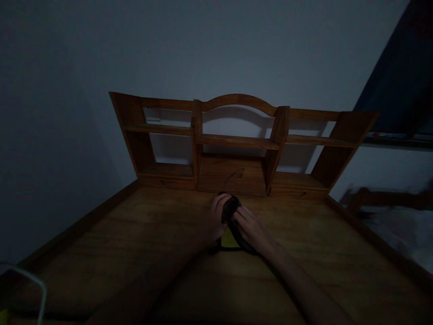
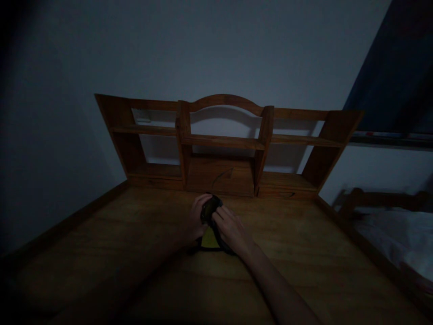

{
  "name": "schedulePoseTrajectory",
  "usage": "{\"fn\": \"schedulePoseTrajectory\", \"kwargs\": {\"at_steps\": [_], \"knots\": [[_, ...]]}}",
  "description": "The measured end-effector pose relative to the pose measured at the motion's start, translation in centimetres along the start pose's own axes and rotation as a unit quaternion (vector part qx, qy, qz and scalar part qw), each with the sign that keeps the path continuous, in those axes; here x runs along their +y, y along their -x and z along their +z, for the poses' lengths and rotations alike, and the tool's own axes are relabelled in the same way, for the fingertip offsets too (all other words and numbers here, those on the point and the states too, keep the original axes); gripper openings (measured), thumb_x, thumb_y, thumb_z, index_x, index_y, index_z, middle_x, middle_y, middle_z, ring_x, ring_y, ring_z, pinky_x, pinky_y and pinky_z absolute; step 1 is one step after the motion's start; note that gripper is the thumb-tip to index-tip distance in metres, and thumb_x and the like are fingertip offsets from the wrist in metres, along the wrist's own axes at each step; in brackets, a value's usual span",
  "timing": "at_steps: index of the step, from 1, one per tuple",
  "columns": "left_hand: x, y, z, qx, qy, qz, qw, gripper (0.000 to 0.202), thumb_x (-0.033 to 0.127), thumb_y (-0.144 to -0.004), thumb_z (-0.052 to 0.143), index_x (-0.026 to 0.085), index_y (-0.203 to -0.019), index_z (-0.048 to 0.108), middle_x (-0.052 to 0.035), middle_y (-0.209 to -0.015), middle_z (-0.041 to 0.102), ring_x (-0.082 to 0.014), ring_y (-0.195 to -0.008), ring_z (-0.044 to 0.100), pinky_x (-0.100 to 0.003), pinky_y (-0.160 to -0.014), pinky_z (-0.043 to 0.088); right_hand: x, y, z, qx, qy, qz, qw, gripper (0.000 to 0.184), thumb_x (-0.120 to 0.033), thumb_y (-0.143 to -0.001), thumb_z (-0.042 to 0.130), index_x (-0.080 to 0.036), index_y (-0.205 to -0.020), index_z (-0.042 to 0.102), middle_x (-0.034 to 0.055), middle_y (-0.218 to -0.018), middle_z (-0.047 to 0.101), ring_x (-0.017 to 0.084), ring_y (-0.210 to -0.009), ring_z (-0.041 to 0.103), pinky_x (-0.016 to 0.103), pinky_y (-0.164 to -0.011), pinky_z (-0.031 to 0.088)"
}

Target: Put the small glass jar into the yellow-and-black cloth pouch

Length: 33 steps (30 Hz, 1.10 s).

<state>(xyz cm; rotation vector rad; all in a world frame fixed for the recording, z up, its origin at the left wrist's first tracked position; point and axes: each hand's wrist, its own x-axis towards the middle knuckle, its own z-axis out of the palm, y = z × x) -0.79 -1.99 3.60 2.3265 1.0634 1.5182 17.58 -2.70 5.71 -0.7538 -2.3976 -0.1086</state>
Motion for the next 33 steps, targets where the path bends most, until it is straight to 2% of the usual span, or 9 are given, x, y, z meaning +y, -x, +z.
{"fn": "schedulePoseTrajectory", "kwargs": {"at_steps": [5,9,14,17,21,24,26,28,33], "knots": [[-0.1,0.1,0.0,-0.014,-0.015,0.014,1.000,0.077,0.001,-0.072,0.053,0.025,-0.143,0.033,-0.0107,-0.141,0.041,-0.0270,-0.133,0.042,-0.050,-0.114,0.038,0.4,0.2,0.1,-0.016,0.008,-0.010,1.000,0.017,-0.008,-0.091,0.048,-0.020,-0.094,0.059,0.0080,-0.093,0.059,0.024,-0.091,0.053,0.035,-0.078,0.049],[-0.4,0.1,0.0,-0.016,-0.018,0.000,1.000,0.080,0.000,-0.069,0.052,0.024,-0.142,0.034,-0.0104,-0.141,0.041,-0.0276,-0.132,0.042,-0.049,-0.113,0.038,0.8,0.2,0.4,-0.025,-0.025,-0.006,0.999,0.019,-0.009,-0.093,0.048,-0.020,-0.100,0.061,0.0089,-0.098,0.062,0.025,-0.095,0.055,0.036,-0.081,0.050],[-0.6,0.3,0.2,-0.021,-0.021,-0.025,0.999,0.079,0.001,-0.070,0.054,0.025,-0.143,0.033,-0.0102,-0.142,0.039,-0.0271,-0.131,0.043,-0.047,-0.112,0.040,0.5,-0.2,1.1,0.021,-0.188,0.025,0.982,0.031,-0.005,-0.089,0.050,-0.023,-0.108,0.066,0.0080,-0.109,0.067,0.024,-0.106,0.059,0.040,-0.092,0.049],[-0.7,0.4,0.4,-0.018,-0.029,-0.033,0.999,0.077,0.002,-0.072,0.053,0.025,-0.143,0.032,-0.0106,-0.141,0.040,-0.0277,-0.131,0.043,-0.048,-0.110,0.041,0.2,-0.1,1.5,0.036,-0.316,0.095,0.943,0.028,-0.007,-0.085,0.058,-0.023,-0.104,0.070,0.0055,-0.110,0.069,0.023,-0.108,0.061,0.040,-0.097,0.047],[-0.7,0.5,0.3,-0.018,-0.036,-0.040,0.998,0.076,0.004,-0.074,0.053,0.024,-0.144,0.031,-0.0123,-0.142,0.039,-0.0283,-0.130,0.044,-0.048,-0.109,0.041,0.5,0.2,1.8,0.008,-0.430,0.203,0.880,0.030,-0.017,-0.077,0.072,-0.024,-0.105,0.072,0.0041,-0.112,0.070,0.023,-0.109,0.062,0.041,-0.100,0.043],[-0.9,0.4,0.1,-0.028,-0.046,-0.042,0.998,0.078,0.007,-0.074,0.056,0.022,-0.145,0.028,-0.0135,-0.144,0.036,-0.0288,-0.131,0.043,-0.049,-0.109,0.041,0.7,0.3,2.1,-0.006,-0.516,0.273,0.812,0.041,-0.024,-0.070,0.080,-0.025,-0.110,0.071,0.0031,-0.111,0.071,0.023,-0.104,0.063,0.039,-0.096,0.045],[-1.1,0.4,0.0,-0.035,-0.057,-0.030,0.997,0.077,0.009,-0.075,0.056,0.020,-0.145,0.026,-0.0143,-0.145,0.036,-0.0284,-0.133,0.041,-0.049,-0.110,0.040,0.6,0.2,2.2,-0.005,-0.547,0.302,0.780,0.046,-0.027,-0.066,0.084,-0.024,-0.109,0.070,0.0020,-0.106,0.072,0.022,-0.097,0.064,0.035,-0.089,0.048],[-1.3,0.4,0.0,-0.040,-0.064,-0.014,0.997,0.077,0.011,-0.076,0.056,0.019,-0.146,0.024,-0.0150,-0.145,0.036,-0.0282,-0.134,0.040,-0.049,-0.111,0.040,0.2,-0.1,2.1,0.004,-0.538,0.307,0.785,0.044,-0.030,-0.063,0.086,-0.023,-0.104,0.070,0.0002,-0.098,0.071,0.020,-0.091,0.064,0.032,-0.083,0.048],[-1.4,0.4,0.3,-0.052,-0.076,0.003,0.996,0.076,0.012,-0.076,0.056,0.020,-0.145,0.026,-0.0140,-0.145,0.037,-0.0286,-0.135,0.039,-0.051,-0.112,0.038,-0.5,-0.7,1.6,0.031,-0.455,0.288,0.842,0.031,-0.035,-0.065,0.084,-0.020,-0.087,0.067,-0.0041,-0.079,0.064,0.016,-0.077,0.059,0.026,-0.070,0.044]]}}
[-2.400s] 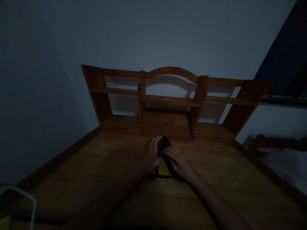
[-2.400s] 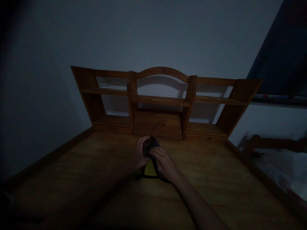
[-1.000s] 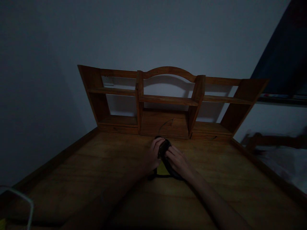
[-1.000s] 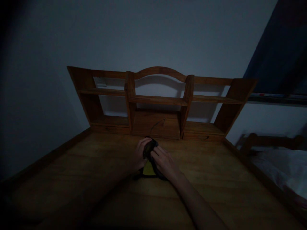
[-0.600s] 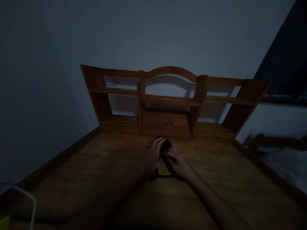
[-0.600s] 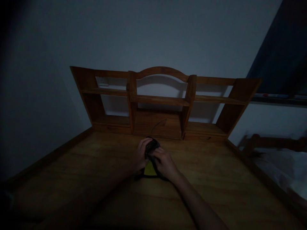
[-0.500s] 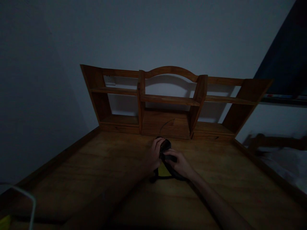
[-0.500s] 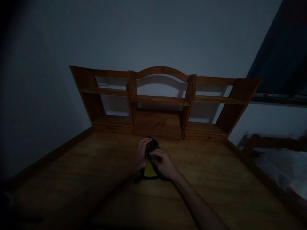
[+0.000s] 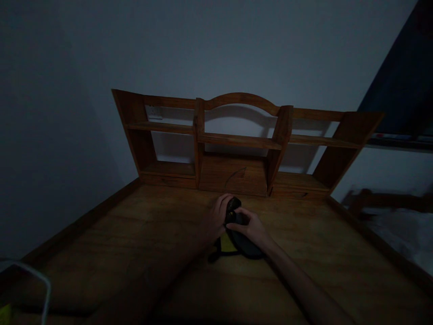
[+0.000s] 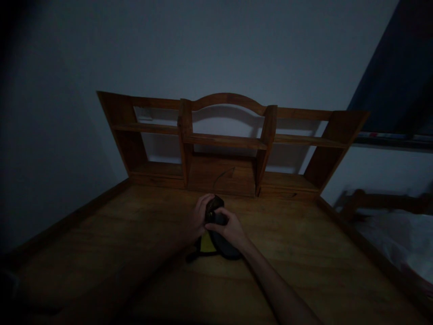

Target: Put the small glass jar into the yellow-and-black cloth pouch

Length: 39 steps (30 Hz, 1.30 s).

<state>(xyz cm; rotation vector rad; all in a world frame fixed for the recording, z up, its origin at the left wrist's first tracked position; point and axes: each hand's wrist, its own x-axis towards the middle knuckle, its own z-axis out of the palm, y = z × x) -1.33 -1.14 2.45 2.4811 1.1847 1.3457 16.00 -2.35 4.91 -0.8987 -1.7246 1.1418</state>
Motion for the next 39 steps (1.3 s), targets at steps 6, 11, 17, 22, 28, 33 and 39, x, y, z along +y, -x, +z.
{"fn": "schedulePoseTrajectory", "kwargs": {"at_steps": [6,11,17,22,28,33,39], "knots": [[0.5,0.0,0.0,0.002,-0.005,-0.040,0.999,0.071,0.013,-0.076,0.061,0.022,-0.141,0.034,-0.0129,-0.141,0.041,-0.0279,-0.129,0.046,-0.047,-0.106,0.045,0.2,0.0,-0.7,0.009,0.076,-0.031,0.997,0.026,-0.035,-0.069,0.082,-0.020,-0.082,0.065,-0.0042,-0.077,0.062,0.016,-0.076,0.058,0.026,-0.072,0.043],[1.3,-0.1,-0.5,0.031,-0.023,-0.073,0.997,0.066,0.012,-0.078,0.060,0.023,-0.139,0.038,-0.0124,-0.136,0.043,-0.0273,-0.123,0.051,-0.045,-0.101,0.049,-0.7,0.1,-1.4,-0.037,0.113,-0.099,0.988,0.023,-0.030,-0.074,0.079,-0.020,-0.090,0.067,0.0006,-0.095,0.067,0.020,-0.093,0.061,0.030,-0.084,0.044],[1.0,-0.1,0.1,0.064,-0.056,-0.041,0.996,0.063,0.014,-0.082,0.058,0.023,-0.140,0.036,-0.0127,-0.132,0.041,-0.0252,-0.121,0.052,-0.041,-0.098,0.052,-1.2,0.3,-1.4,-0.037,0.135,-0.146,0.979,0.017,-0.026,-0.077,0.078,-0.020,-0.089,0.068,0.0021,-0.096,0.069,0.020,-0.093,0.063,0.031,-0.084,0.047],[0.7,-0.4,0.4,0.107,-0.054,-0.013,0.993,0.063,0.018,-0.083,0.061,0.020,-0.140,0.035,-0.0133,-0.130,0.042,-0.0267,-0.125,0.048,-0.045,-0.104,0.048,-0.7,0.5,-0.8,-0.015,0.172,-0.194,0.966,0.014,-0.019,-0.086,0.069,-0.022,-0.098,0.065,0.0034,-0.100,0.067,0.021,-0.095,0.063,0.032,-0.085,0.049],[1.5,-0.5,-0.3,0.095,0.014,-0.016,0.995,0.081,0.033,-0.083,0.067,0.022,-0.148,0.020,-0.0155,-0.145,0.035,-0.0297,-0.137,0.038,-0.050,-0.115,0.034,-0.6,0.8,-1.1,-0.006,0.269,-0.274,0.923,0.022,-0.014,-0.093,0.054,-0.023,-0.113,0.058,0.0082,-0.108,0.064,0.024,-0.104,0.059,0.039,-0.091,0.050],[1.9,-0.2,-0.3,0.060,0.049,-0.026,0.997,0.083,0.031,-0.088,0.058,0.024,-0.154,0.008,-0.0151,-0.153,0.024,-0.0304,-0.143,0.027,-0.051,-0.117,0.028,-0.4,0.8,-1.9,-0.032,0.382,-0.308,0.871,0.024,-0.013,-0.096,0.045,-0.021,-0.117,0.055,0.0123,-0.112,0.062,0.027,-0.107,0.057,0.042,-0.091,0.051],[0.9,-0.5,-0.9,0.035,0.009,0.018,0.999,0.081,0.026,-0.087,0.059,0.024,-0.153,0.013,-0.0148,-0.151,0.030,-0.0312,-0.140,0.032,-0.053,-0.116,0.031,-0.2,0.6,-2.2,-0.031,0.422,-0.324,0.846,0.029,-0.011,-0.096,0.039,-0.019,-0.118,0.057,0.0133,-0.110,0.063,0.027,-0.105,0.057,0.043,-0.091,0.051]]}}
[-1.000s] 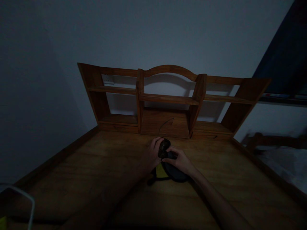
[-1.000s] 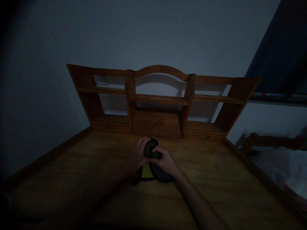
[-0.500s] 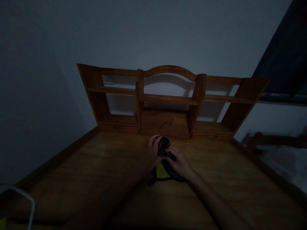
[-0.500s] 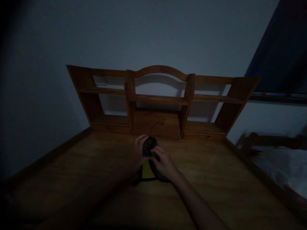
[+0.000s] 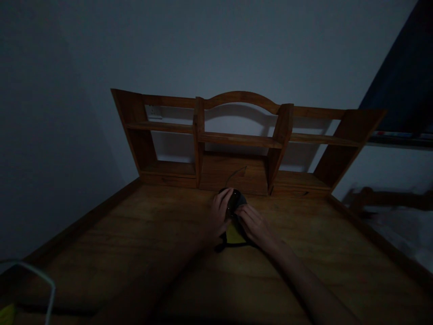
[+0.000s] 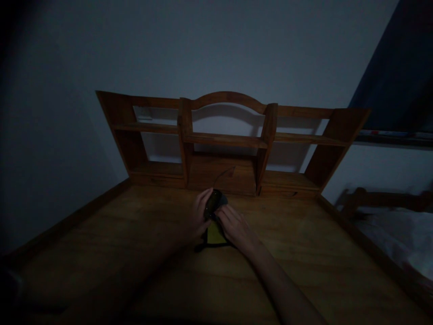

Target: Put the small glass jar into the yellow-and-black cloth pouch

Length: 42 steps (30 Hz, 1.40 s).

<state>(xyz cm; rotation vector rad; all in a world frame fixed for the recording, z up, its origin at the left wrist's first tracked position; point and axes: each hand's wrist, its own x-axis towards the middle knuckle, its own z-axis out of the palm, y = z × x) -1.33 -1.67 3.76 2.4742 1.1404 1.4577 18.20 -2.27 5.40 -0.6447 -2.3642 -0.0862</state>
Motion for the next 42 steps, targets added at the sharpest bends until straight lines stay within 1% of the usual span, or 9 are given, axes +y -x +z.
{"fn": "schedulePoseTrajectory", "kwargs": {"at_steps": [6,13,17,21,26,29,35,39,42], "knots": [[-1.8,-0.1,-1.0,0.023,-0.060,0.033,0.997,0.080,0.027,-0.081,0.069,0.024,-0.148,0.025,-0.0126,-0.138,0.041,-0.0275,-0.130,0.044,-0.045,-0.108,0.045,-1.0,-0.7,-0.5,0.022,-0.085,0.023,0.996,0.030,-0.015,-0.098,0.043,-0.023,-0.122,0.058,0.0112,-0.114,0.064,0.026,-0.111,0.058,0.046,-0.098,0.049],[-1.1,0.4,-1.6,0.060,-0.149,0.084,0.983,0.066,0.014,-0.090,0.054,0.024,-0.148,0.025,-0.0134,-0.141,0.037,-0.0241,-0.134,0.040,-0.042,-0.109,0.044,-2.3,-1.3,-0.8,0.022,-0.119,0.037,0.992,0.041,-0.018,-0.092,0.055,-0.023,-0.132,0.054,0.0110,-0.133,0.058,0.026,-0.128,0.050,0.047,-0.111,0.040],[-0.1,0.3,-1.8,0.048,-0.191,0.095,0.976,0.063,0.012,-0.093,0.046,0.023,-0.150,0.023,-0.0131,-0.145,0.040,-0.0250,-0.140,0.035,-0.045,-0.113,0.038,-2.8,-1.3,-1.2,0.012,-0.186,0.050,0.981,0.047,-0.016,-0.087,0.057,-0.021,-0.133,0.054,0.0112,-0.133,0.057,0.026,-0.128,0.049,0.047,-0.110,0.039],[0.6,0.1,-1.7,0.017,-0.205,0.080,0.975,0.059,0.012,-0.094,0.041,0.022,-0.150,0.025,-0.0119,-0.146,0.044,-0.0243,-0.141,0.034,-0.044,-0.116,0.034,-2.4,-0.9,-0.2,0.035,-0.259,0.113,0.959,0.036,-0.013,-0.089,0.050,-0.022,-0.122,0.061,0.0099,-0.124,0.062,0.024,-0.120,0.055,0.043,-0.105,0.043],[0.9,0.0,-1.2,-0.055,-0.188,0.056,0.979,0.062,0.013,-0.091,0.044,0.018,-0.150,0.024,-0.0145,-0.148,0.039,-0.0285,-0.140,0.033,-0.048,-0.115,0.034,-1.7,-0.6,1.3,0.056,-0.308,0.214,0.925,0.018,-0.023,-0.087,0.062,-0.021,-0.104,0.066,0.0059,-0.108,0.068,0.022,-0.105,0.062,0.038,-0.098,0.046],[0.5,0.0,-0.9,-0.077,-0.162,0.039,0.983,0.067,0.010,-0.087,0.046,0.019,-0.149,0.024,-0.0143,-0.146,0.040,-0.0299,-0.137,0.037,-0.050,-0.112,0.036,-1.6,-0.5,1.8,0.045,-0.307,0.238,0.920,0.015,-0.026,-0.086,0.065,-0.021,-0.101,0.065,0.0036,-0.102,0.068,0.021,-0.097,0.063,0.035,-0.091,0.048],[-0.2,0.5,-0.4,-0.076,-0.072,-0.006,0.995,0.076,0.015,-0.081,0.056,0.022,-0.149,0.022,-0.0141,-0.144,0.041,-0.0303,-0.132,0.043,-0.052,-0.110,0.039,-1.6,-0.4,1.8,0.030,-0.216,0.184,0.959,0.015,-0.023,-0.088,0.064,-0.022,-0.103,0.062,0.0056,-0.104,0.066,0.023,-0.099,0.061,0.037,-0.089,0.049],[-0.9,0.5,0.6,-0.019,0.009,-0.052,0.998,0.082,0.026,-0.077,0.068,0.021,-0.146,0.023,-0.0138,-0.138,0.048,-0.0286,-0.127,0.049,-0.050,-0.108,0.042,-1.3,-0.6,0.7,-0.002,-0.135,0.100,0.986,0.020,-0.022,-0.091,0.061,-0.022,-0.111,0.061,0.0094,-0.112,0.064,0.027,-0.108,0.058,0.043,-0.096,0.048],[-1.1,0.1,1.0,0.047,0.029,-0.065,0.996,0.074,0.025,-0.077,0.070,0.019,-0.139,0.031,-0.0135,-0.133,0.050,-0.0275,-0.123,0.052,-0.048,-0.107,0.044,-0.6,-0.6,0.1,-0.014,-0.082,0.061,0.995,0.025,-0.021,-0.093,0.058,-0.023,-0.117,0.059,0.0108,-0.117,0.063,0.029,-0.113,0.057,0.048,-0.099,0.048]]}}
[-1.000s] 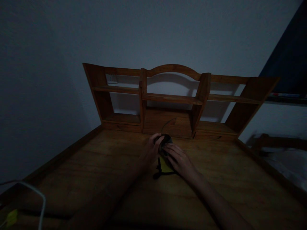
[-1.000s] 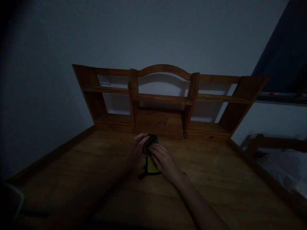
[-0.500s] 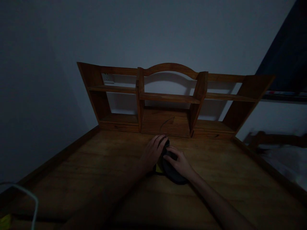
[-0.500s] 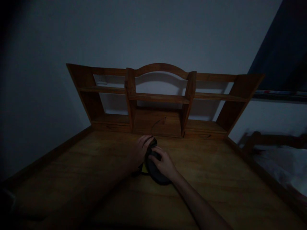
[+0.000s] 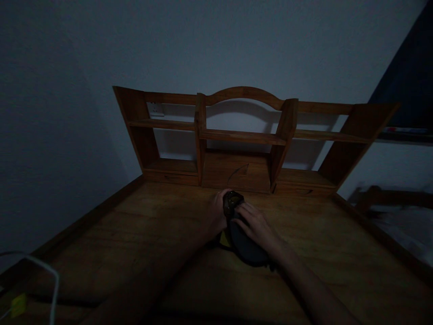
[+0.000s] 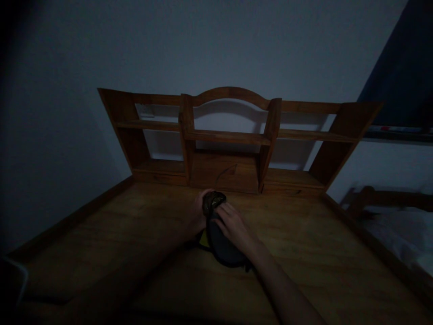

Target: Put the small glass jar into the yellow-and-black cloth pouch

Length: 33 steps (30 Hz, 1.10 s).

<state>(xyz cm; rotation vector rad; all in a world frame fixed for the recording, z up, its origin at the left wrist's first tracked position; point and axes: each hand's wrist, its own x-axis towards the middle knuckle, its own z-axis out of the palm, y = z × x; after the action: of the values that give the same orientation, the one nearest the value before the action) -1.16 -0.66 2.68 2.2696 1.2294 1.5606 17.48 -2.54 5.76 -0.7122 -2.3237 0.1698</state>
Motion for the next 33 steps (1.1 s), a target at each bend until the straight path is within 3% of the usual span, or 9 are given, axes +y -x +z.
{"fn": "schedulePoseTrajectory", "kwargs": {"at_steps": [3,9,15,23,29,33], "knots": [[0.3,-0.3,-0.3,0.038,-0.018,0.041,0.998,0.061,0.019,-0.079,0.065,0.018,-0.135,0.038,-0.0139,-0.134,0.047,-0.0285,-0.127,0.047,-0.049,-0.110,0.042,0.4,0.1,-0.4,-0.003,0.023,-0.024,0.999,0.028,-0.017,-0.094,0.053,-0.024,-0.120,0.059,0.0106,-0.120,0.063,0.029,-0.115,0.057,0.048,-0.097,0.050],[0.7,-0.1,-2.0,-0.022,-0.084,0.120,0.989,0.070,0.011,-0.083,0.056,0.025,-0.146,0.027,-0.0120,-0.141,0.043,-0.0267,-0.133,0.043,-0.049,-0.109,0.043,-0.6,-0.1,-0.4,0.012,-0.073,-0.024,0.997,0.033,-0.008,-0.091,0.051,-0.025,-0.118,0.061,0.0085,-0.117,0.065,0.025,-0.113,0.058,0.044,-0.098,0.049],[1.1,-0.2,-2.1,-0.065,-0.123,0.132,0.981,0.067,0.014,-0.088,0.053,0.022,-0.148,0.024,-0.0150,-0.141,0.041,-0.0264,-0.133,0.042,-0.046,-0.109,0.042,-0.3,0.0,0.4,0.055,-0.188,0.048,0.979,0.021,-0.010,-0.084,0.064,-0.024,-0.099,0.067,0.0051,-0.104,0.068,0.023,-0.105,0.061,0.039,-0.093,0.048],[1.2,0.0,-1.9,-0.095,-0.135,0.112,0.980,0.069,0.010,-0.087,0.048,0.021,-0.149,0.023,-0.0154,-0.143,0.041,-0.0267,-0.134,0.040,-0.048,-0.109,0.041,-0.6,0.0,1.3,0.089,-0.235,0.148,0.957,0.009,-0.018,-0.077,0.072,-0.022,-0.085,0.071,0.0028,-0.094,0.070,0.021,-0.092,0.064,0.034,-0.086,0.047],[0.7,-0.2,-1.5,-0.107,-0.197,0.142,0.964,0.062,0.011,-0.088,0.049,0.017,-0.146,0.030,-0.0177,-0.142,0.042,-0.0289,-0.135,0.038,-0.048,-0.108,0.042,-0.7,0.0,2.0,0.083,-0.311,0.269,0.908,0.017,-0.028,-0.071,0.077,-0.019,-0.084,0.072,0.0008,-0.083,0.072,0.020,-0.079,0.064,0.031,-0.076,0.048],[0.7,-0.3,-1.6,-0.135,-0.213,0.136,0.958,0.061,0.008,-0.088,0.046,0.019,-0.146,0.030,-0.0175,-0.144,0.041,-0.0303,-0.136,0.037,-0.050,-0.109,0.040,-0.9,-0.2,2.3,0.080,-0.331,0.288,0.895,0.021,-0.032,-0.070,0.078,-0.018,-0.084,0.070,0.0004,-0.081,0.070,0.020,-0.078,0.062,0.030,-0.074,0.047]]}}
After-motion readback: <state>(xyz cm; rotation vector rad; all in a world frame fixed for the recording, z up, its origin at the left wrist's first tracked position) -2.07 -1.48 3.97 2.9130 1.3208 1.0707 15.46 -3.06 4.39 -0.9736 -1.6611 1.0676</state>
